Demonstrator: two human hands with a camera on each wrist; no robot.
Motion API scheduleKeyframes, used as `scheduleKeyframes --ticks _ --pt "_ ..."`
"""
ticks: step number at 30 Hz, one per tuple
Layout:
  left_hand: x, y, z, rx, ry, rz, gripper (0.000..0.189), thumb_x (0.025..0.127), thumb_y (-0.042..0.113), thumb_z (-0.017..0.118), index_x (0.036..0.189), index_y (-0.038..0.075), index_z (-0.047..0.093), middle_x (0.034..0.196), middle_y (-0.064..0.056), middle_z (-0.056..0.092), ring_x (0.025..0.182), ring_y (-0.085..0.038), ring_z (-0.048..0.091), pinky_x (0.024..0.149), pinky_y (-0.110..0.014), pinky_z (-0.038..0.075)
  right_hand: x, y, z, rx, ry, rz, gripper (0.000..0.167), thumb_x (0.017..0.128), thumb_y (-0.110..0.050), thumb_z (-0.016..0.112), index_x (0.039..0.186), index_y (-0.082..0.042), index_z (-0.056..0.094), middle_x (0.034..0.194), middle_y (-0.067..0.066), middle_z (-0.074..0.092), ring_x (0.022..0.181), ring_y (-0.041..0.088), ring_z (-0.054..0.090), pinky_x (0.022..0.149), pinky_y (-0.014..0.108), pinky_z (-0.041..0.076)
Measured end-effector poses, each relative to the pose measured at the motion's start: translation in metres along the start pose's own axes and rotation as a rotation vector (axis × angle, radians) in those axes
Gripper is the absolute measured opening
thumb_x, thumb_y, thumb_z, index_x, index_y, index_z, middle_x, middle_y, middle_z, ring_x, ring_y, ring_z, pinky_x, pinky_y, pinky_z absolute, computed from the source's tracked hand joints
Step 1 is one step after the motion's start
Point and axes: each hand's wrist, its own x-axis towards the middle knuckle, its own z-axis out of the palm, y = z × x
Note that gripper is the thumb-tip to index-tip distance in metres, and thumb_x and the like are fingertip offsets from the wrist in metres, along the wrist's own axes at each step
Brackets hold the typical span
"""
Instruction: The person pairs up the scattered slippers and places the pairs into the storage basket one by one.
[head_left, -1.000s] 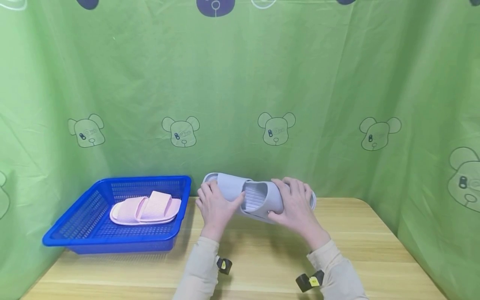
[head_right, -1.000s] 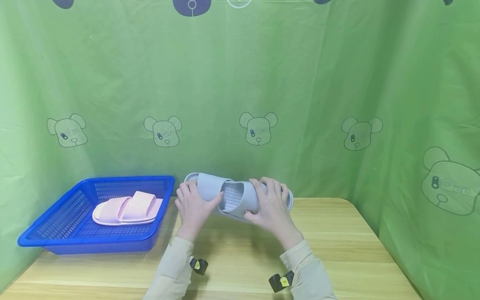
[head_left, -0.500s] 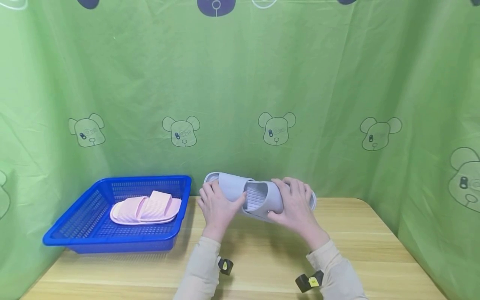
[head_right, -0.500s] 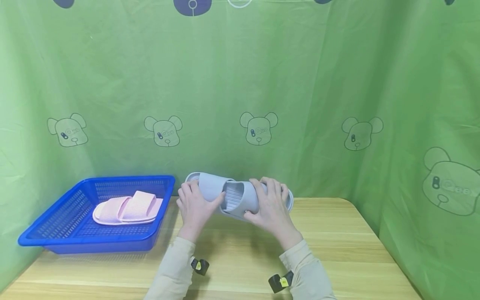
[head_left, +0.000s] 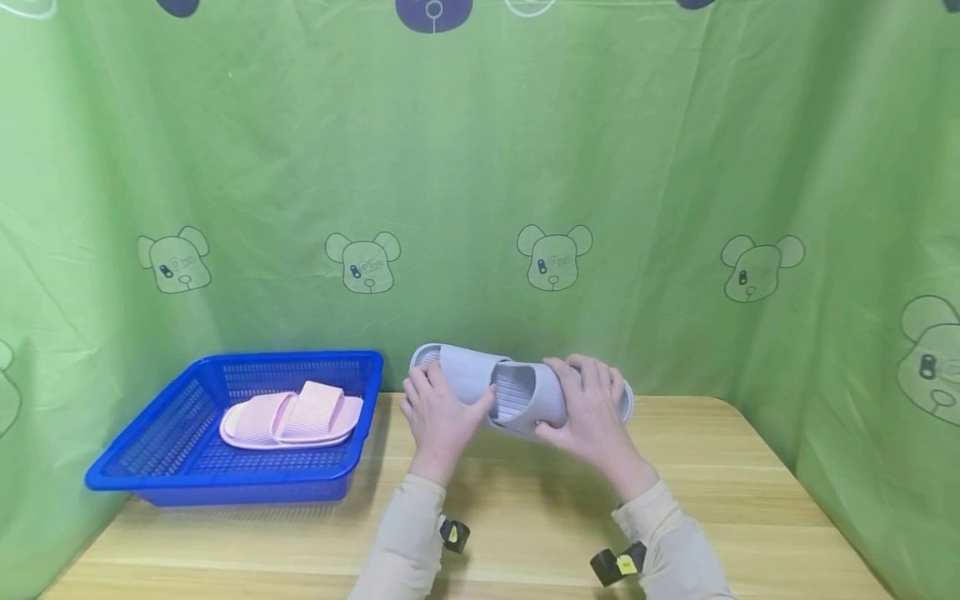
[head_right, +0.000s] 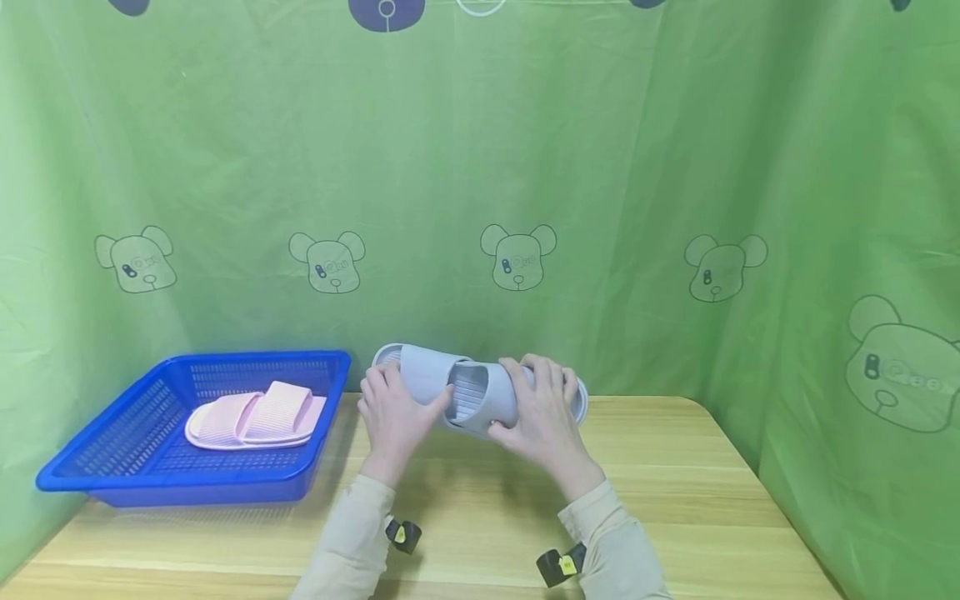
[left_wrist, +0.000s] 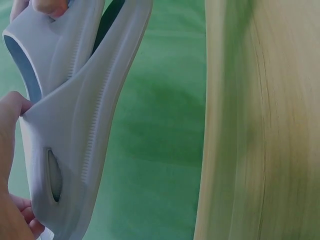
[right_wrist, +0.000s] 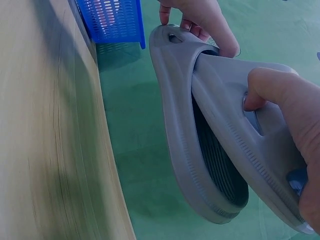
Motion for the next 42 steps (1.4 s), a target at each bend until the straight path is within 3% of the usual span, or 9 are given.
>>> scheduleKeyframes --ticks 5,18,42 --pt "0.0 0.0 0.0 0.001 0.001 -0.01 0.095 0.065 0.065 0.076 0.129 0.001 0.047 0.118 -0.017 0.049 0.105 -0.031 0.045 0.086 -0.043 0.037 0.0 -0.001 0.0 0.002 -0.018 0.001 0.086 0.054 -0.033 0.081 0.131 -0.009 0.052 0.12 0.024 0.049 0.11 0.04 0.043 0.099 0.061 0.023" --pt "0.009 -0.011 -0.009 0.092 0.003 -0.008 0.095 0.064 0.072 0.072 0.125 0.002 0.05 0.113 -0.015 0.052 0.101 -0.03 0.048 0.082 -0.043 0.041 0.0 -0.007 -0.001 0.001 -0.166 0.065 0.095 0.06 -0.04 0.083 0.142 -0.014 0.043 0.13 0.022 0.047 0.121 0.04 0.041 0.106 0.062 0.022" --pt "0.019 -0.017 -0.027 0.078 -0.035 -0.018 0.092 0.065 0.069 0.072 0.125 0.003 0.05 0.118 -0.015 0.049 0.106 -0.033 0.047 0.085 -0.046 0.039 0.001 -0.012 0.0 0.03 -0.195 0.011 0.096 0.068 -0.042 0.084 0.148 -0.016 0.036 0.133 0.021 0.046 0.124 0.037 0.041 0.105 0.061 0.025"
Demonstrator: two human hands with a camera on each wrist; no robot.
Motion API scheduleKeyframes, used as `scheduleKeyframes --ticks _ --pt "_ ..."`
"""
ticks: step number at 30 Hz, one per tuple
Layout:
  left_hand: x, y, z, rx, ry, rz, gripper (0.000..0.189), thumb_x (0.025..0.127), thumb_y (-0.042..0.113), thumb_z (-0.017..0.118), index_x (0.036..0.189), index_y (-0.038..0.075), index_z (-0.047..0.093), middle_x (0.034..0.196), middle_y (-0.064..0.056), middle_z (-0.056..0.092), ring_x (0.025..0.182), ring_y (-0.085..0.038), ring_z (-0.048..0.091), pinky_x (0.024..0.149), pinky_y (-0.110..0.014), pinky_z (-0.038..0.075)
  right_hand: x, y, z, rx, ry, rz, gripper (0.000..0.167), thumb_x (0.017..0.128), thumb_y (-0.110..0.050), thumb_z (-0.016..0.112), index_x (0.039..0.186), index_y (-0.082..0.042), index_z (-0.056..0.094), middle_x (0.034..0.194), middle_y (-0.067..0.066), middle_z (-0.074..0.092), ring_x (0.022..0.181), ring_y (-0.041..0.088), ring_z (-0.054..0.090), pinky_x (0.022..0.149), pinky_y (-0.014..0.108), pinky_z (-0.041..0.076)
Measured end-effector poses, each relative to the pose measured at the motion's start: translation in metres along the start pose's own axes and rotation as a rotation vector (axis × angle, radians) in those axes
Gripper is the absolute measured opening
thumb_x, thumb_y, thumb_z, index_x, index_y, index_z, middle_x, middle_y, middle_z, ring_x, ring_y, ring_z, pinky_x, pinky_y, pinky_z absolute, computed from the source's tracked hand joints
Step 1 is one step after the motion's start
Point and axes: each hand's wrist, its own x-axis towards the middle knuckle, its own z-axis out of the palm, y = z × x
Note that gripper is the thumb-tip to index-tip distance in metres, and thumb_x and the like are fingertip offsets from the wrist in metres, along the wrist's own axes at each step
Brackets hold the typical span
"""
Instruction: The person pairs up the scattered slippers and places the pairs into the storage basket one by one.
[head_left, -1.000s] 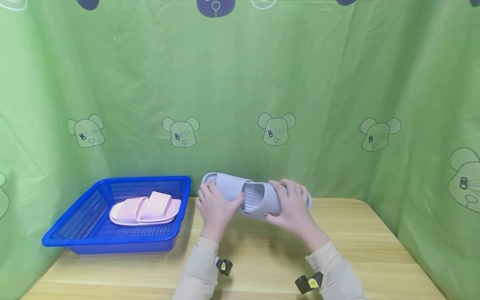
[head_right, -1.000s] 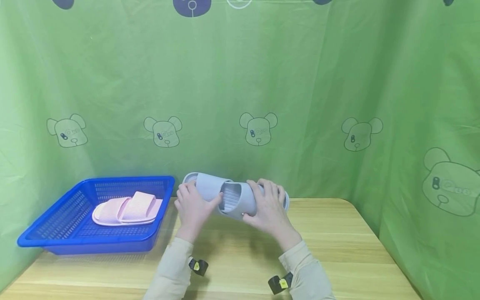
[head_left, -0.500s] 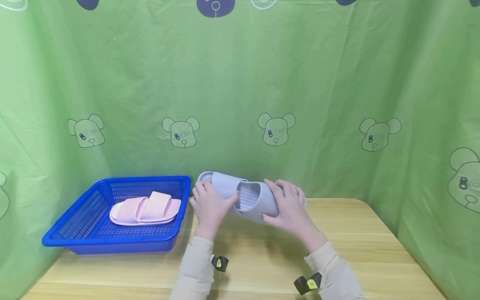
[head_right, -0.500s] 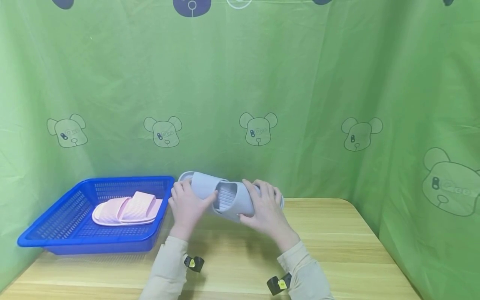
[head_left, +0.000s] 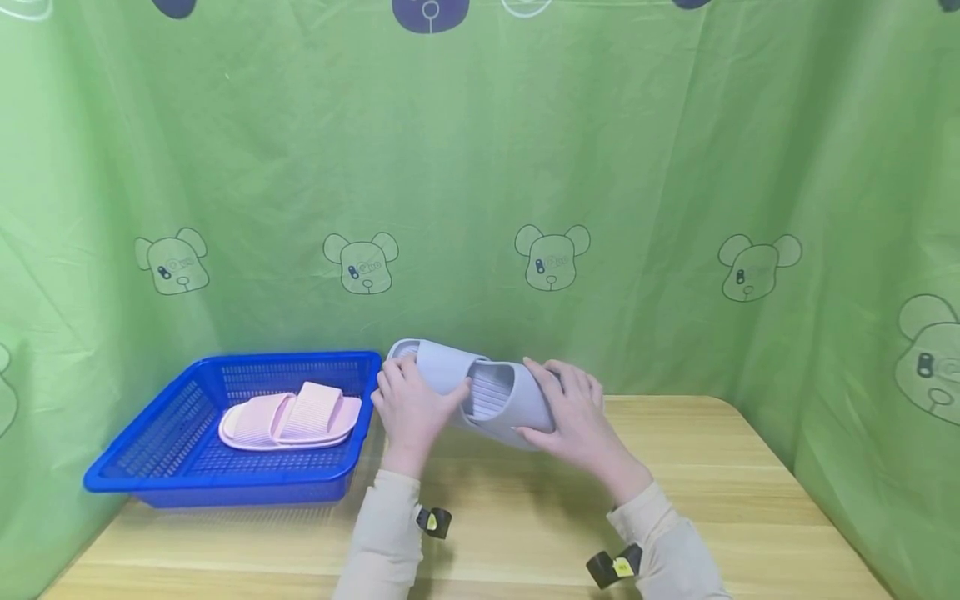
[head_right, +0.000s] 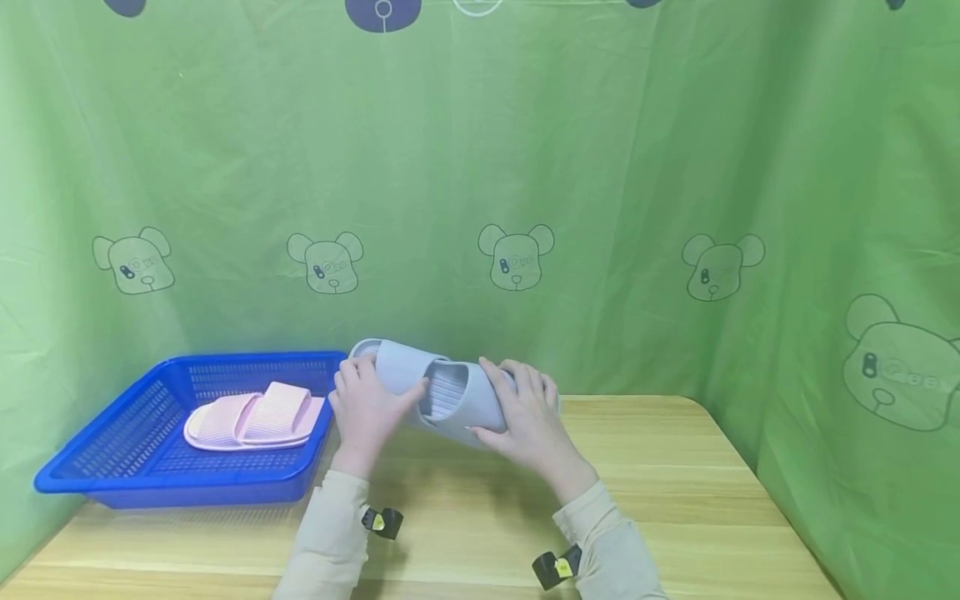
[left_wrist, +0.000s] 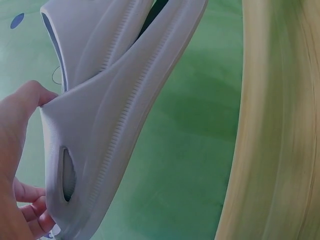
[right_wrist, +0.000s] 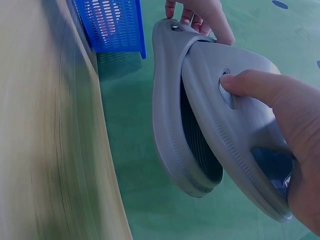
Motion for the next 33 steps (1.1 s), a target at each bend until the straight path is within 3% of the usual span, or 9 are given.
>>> scheduleKeyframes --ticks 12,33 --pt "0.003 -0.003 -0.008 0.019 0.009 0.001 0.093 0.065 0.069 0.073 0.127 0.003 0.05 0.118 -0.016 0.049 0.105 -0.032 0.047 0.086 -0.047 0.039 0.001 -0.002 0.002 0.012 0.037 -0.046 0.097 0.068 -0.048 0.083 0.148 -0.014 0.039 0.135 0.019 0.048 0.124 0.034 0.044 0.104 0.06 0.029" --pt "0.011 -0.011 -0.025 0.025 -0.016 -0.087 0.094 0.065 0.07 0.071 0.129 0.004 0.05 0.119 -0.015 0.046 0.109 -0.033 0.044 0.093 -0.051 0.035 0.001 -0.005 0.001 0.005 0.077 -0.09 0.088 0.072 -0.05 0.078 0.145 -0.015 0.043 0.137 0.017 0.047 0.127 0.036 0.043 0.106 0.061 0.03"
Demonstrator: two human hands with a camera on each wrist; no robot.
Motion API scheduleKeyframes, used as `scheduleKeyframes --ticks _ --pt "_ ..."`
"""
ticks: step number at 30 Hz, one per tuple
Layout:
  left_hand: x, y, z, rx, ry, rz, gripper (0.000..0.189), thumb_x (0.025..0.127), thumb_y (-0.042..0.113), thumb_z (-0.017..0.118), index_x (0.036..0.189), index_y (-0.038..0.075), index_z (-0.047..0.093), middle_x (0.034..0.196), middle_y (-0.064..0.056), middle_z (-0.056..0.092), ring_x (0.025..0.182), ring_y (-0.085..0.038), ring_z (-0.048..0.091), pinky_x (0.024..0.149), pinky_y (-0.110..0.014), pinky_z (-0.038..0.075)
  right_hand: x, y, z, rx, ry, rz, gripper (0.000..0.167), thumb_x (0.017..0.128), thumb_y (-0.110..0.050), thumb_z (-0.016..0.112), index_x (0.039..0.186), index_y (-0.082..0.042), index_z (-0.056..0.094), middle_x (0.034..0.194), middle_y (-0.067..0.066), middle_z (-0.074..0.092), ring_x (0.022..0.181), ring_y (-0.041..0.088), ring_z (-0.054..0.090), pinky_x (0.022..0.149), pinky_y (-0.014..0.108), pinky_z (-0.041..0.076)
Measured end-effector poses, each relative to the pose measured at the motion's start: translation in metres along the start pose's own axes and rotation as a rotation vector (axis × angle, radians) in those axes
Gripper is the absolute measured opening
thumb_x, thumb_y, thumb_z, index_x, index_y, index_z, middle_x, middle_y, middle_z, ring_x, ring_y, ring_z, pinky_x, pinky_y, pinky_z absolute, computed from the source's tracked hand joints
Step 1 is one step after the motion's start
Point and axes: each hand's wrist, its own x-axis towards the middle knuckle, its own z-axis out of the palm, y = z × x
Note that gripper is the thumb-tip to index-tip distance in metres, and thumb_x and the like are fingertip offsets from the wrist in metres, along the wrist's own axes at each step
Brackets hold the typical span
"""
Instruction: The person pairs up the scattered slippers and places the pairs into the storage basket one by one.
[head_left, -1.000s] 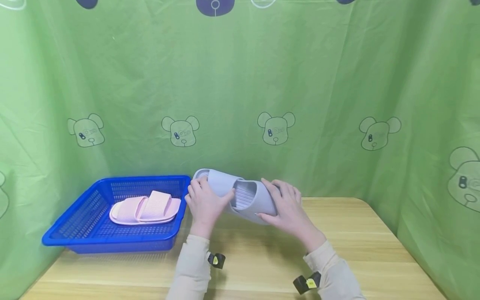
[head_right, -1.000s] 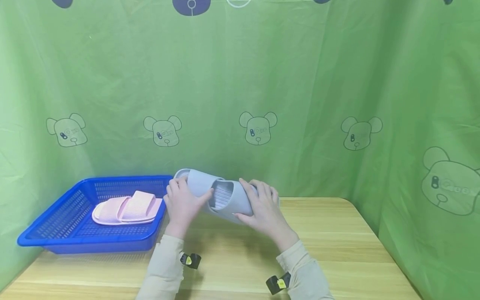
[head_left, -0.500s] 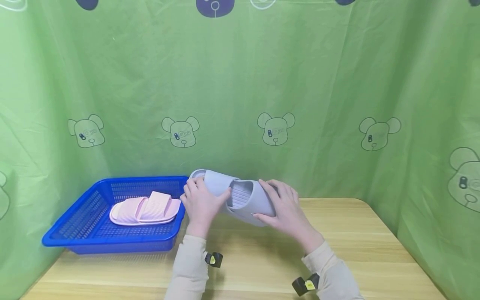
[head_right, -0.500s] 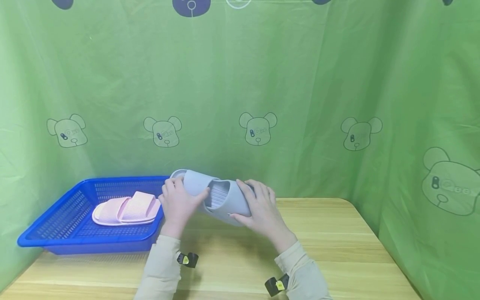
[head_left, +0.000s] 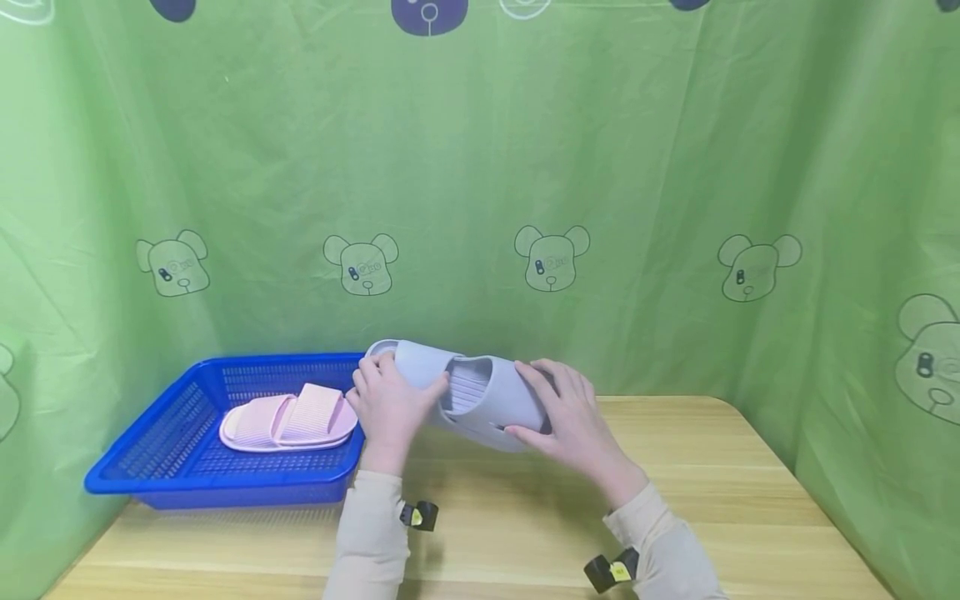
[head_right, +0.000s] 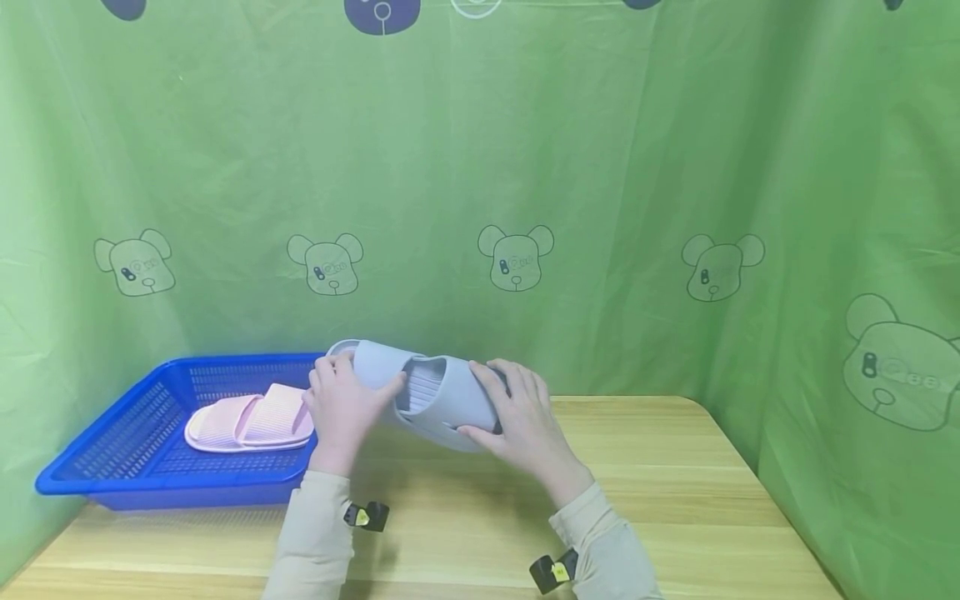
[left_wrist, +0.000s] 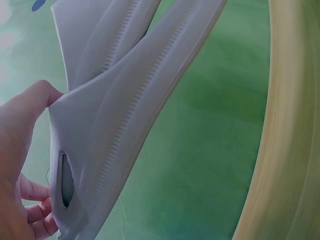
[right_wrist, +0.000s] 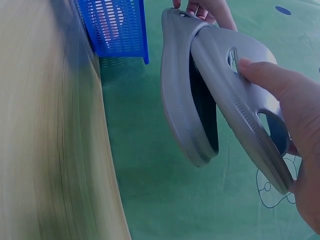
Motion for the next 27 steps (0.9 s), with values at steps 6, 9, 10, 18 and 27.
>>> scheduleKeyframes --ticks 6,9,10,18,27 --pt "0.002 -0.004 -0.004 -0.02 0.001 -0.017 0.095 0.064 0.069 0.072 0.129 0.003 0.049 0.12 -0.016 0.046 0.109 -0.033 0.043 0.093 -0.051 0.035 0.0 -0.001 -0.001 -0.009 0.0 -0.007 0.082 0.074 -0.049 0.076 0.143 -0.016 0.046 0.138 0.018 0.046 0.129 0.037 0.041 0.106 0.063 0.03" --pt "0.004 -0.006 -0.005 -0.017 0.004 -0.023 0.095 0.065 0.069 0.072 0.129 0.002 0.049 0.119 -0.017 0.046 0.109 -0.033 0.043 0.092 -0.051 0.035 0.001 -0.002 -0.001 -0.002 -0.001 -0.009 0.079 0.075 -0.048 0.076 0.142 -0.017 0.047 0.139 0.02 0.046 0.13 0.038 0.04 0.107 0.063 0.029" --pt "0.004 -0.007 -0.006 -0.015 0.004 -0.027 0.095 0.065 0.069 0.072 0.129 0.002 0.049 0.119 -0.017 0.046 0.108 -0.033 0.043 0.091 -0.051 0.036 0.001 -0.002 -0.001 0.001 -0.001 -0.01 0.078 0.075 -0.047 0.075 0.142 -0.017 0.048 0.139 0.02 0.046 0.131 0.038 0.04 0.108 0.063 0.028" --pt "0.008 -0.015 -0.012 -0.03 0.019 -0.074 0.095 0.064 0.068 0.073 0.129 0.002 0.05 0.119 -0.018 0.046 0.108 -0.033 0.042 0.09 -0.051 0.035 0.001 -0.004 -0.003 0.025 0.02 -0.038 0.07 0.079 -0.044 0.073 0.139 -0.014 0.052 0.139 0.019 0.047 0.131 0.037 0.041 0.108 0.061 0.032" --pt "0.012 -0.021 -0.018 -0.048 0.039 -0.115 0.094 0.064 0.067 0.074 0.13 0.004 0.05 0.122 -0.018 0.046 0.109 -0.033 0.041 0.094 -0.051 0.033 0.002 -0.007 -0.004 0.066 0.044 -0.079 0.066 0.08 -0.042 0.072 0.137 -0.014 0.053 0.138 0.018 0.048 0.13 0.037 0.042 0.107 0.059 0.036"
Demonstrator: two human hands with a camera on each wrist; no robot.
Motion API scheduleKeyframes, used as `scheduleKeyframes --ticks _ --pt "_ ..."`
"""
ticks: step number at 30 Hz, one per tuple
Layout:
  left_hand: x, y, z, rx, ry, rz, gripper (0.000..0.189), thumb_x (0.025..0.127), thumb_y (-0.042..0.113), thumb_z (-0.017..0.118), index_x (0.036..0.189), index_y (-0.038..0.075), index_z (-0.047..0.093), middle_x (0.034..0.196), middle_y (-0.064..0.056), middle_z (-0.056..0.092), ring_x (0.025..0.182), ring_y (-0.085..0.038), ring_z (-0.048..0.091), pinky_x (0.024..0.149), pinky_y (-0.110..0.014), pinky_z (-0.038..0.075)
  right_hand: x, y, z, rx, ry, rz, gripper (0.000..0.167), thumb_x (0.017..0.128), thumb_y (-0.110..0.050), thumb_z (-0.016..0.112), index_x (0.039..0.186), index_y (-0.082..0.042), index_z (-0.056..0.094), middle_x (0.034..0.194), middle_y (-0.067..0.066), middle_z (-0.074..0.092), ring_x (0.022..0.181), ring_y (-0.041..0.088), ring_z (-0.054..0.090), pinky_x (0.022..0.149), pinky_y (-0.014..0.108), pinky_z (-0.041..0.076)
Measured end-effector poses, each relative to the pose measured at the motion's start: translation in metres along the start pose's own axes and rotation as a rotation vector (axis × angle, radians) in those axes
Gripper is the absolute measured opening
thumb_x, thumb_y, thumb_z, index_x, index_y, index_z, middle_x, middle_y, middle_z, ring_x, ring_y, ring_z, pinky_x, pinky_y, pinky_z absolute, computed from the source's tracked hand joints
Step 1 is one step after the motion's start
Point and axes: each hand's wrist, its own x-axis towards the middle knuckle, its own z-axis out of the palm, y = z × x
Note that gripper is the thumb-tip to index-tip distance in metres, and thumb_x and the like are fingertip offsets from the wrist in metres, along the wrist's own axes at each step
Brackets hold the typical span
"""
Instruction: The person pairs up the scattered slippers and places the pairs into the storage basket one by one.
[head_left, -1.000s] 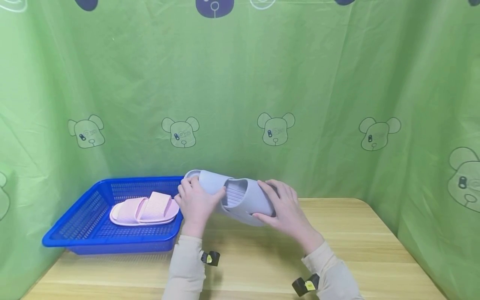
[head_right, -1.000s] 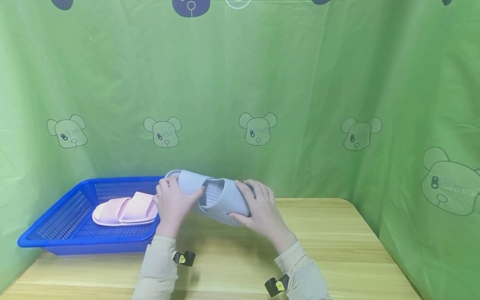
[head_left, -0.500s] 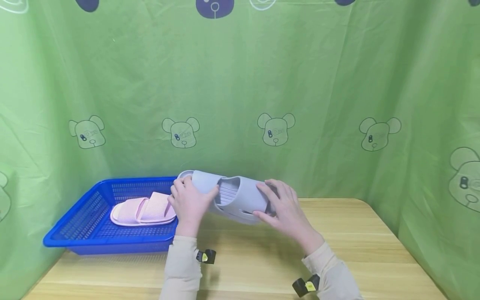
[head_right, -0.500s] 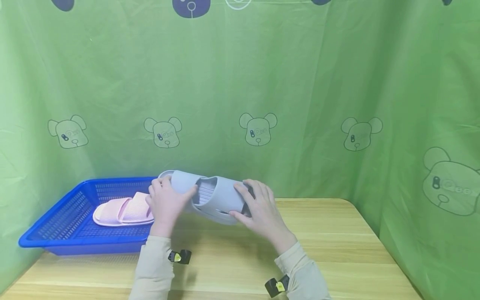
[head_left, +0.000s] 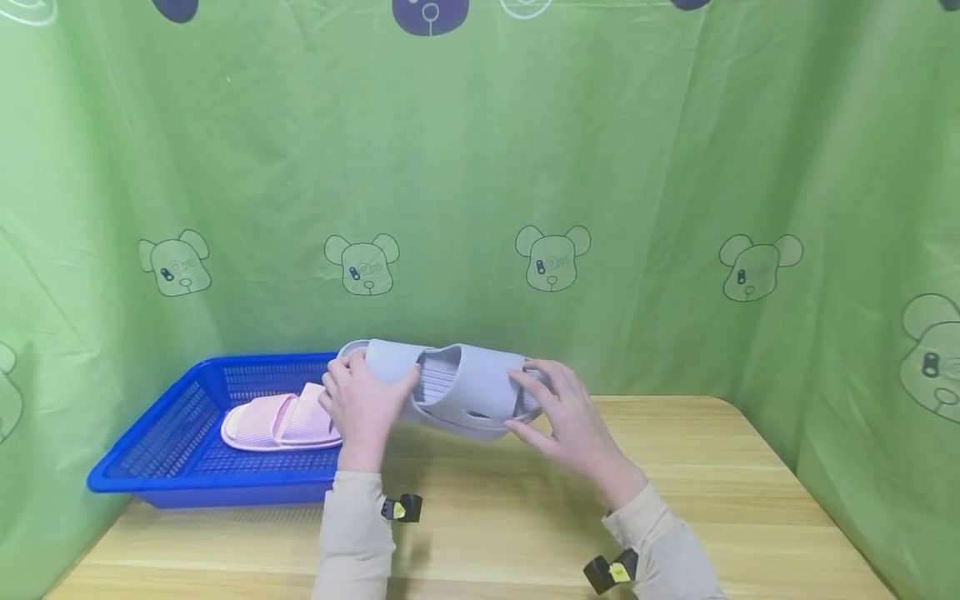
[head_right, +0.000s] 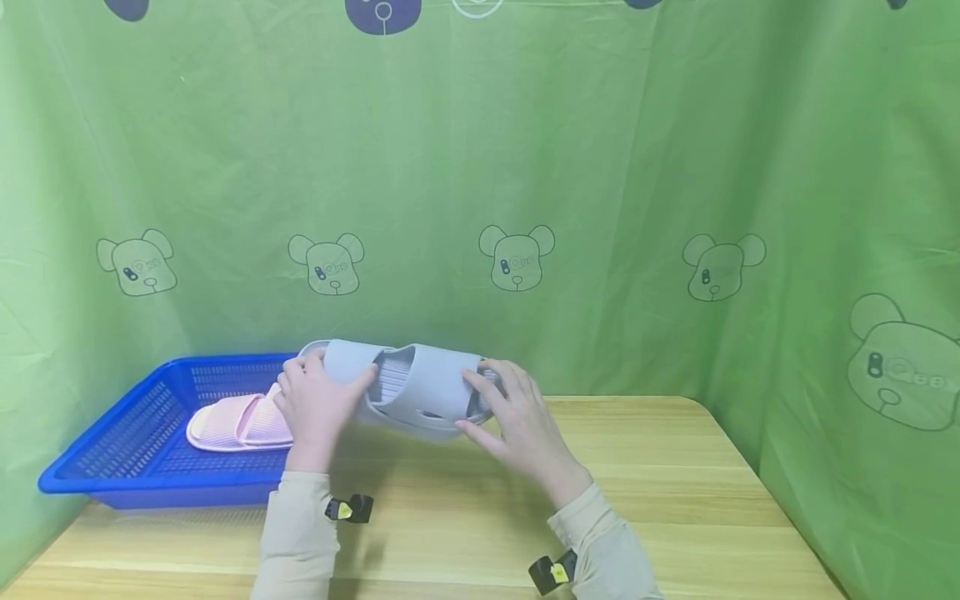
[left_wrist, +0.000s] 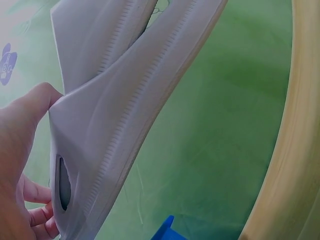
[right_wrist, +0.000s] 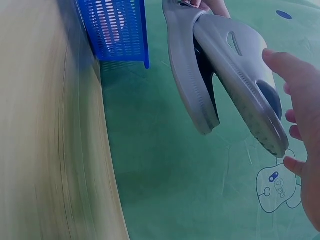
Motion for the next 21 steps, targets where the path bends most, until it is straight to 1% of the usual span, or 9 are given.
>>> scheduleKeyframes --ticks 3,11,17,21 --pt "0.002 -0.002 -0.003 -0.003 0.009 -0.009 0.094 0.064 0.066 0.074 0.13 0.003 0.05 0.123 -0.019 0.046 0.11 -0.034 0.041 0.095 -0.051 0.032 0.001 -0.001 0.0 0.015 0.003 -0.012 0.065 0.081 -0.043 0.072 0.137 -0.014 0.054 0.139 0.017 0.049 0.131 0.037 0.043 0.107 0.059 0.036" --pt "0.006 -0.009 -0.008 -0.012 0.015 -0.048 0.095 0.064 0.066 0.074 0.132 0.003 0.049 0.125 -0.019 0.046 0.113 -0.035 0.041 0.098 -0.051 0.03 0.001 -0.002 0.003 0.03 0.027 -0.075 0.063 0.087 -0.05 0.064 0.137 -0.012 0.053 0.134 0.017 0.053 0.129 0.036 0.045 0.107 0.058 0.036" --pt "0.008 -0.015 -0.013 0.004 0.037 -0.076 0.095 0.064 0.067 0.074 0.132 0.005 0.05 0.124 -0.02 0.046 0.111 -0.036 0.04 0.097 -0.051 0.031 0.001 -0.004 0.007 0.024 0.032 -0.117 0.061 0.091 -0.052 0.058 0.137 -0.013 0.053 0.133 0.016 0.054 0.127 0.035 0.047 0.108 0.055 0.036" --pt "0.011 -0.019 -0.017 0.015 0.038 -0.098 0.096 0.065 0.068 0.073 0.133 0.005 0.049 0.125 -0.021 0.046 0.113 -0.036 0.04 0.098 -0.052 0.031 0.002 -0.006 0.01 0.026 0.04 -0.147 0.06 0.093 -0.053 0.055 0.136 -0.011 0.054 0.132 0.016 0.054 0.126 0.033 0.049 0.109 0.053 0.036"
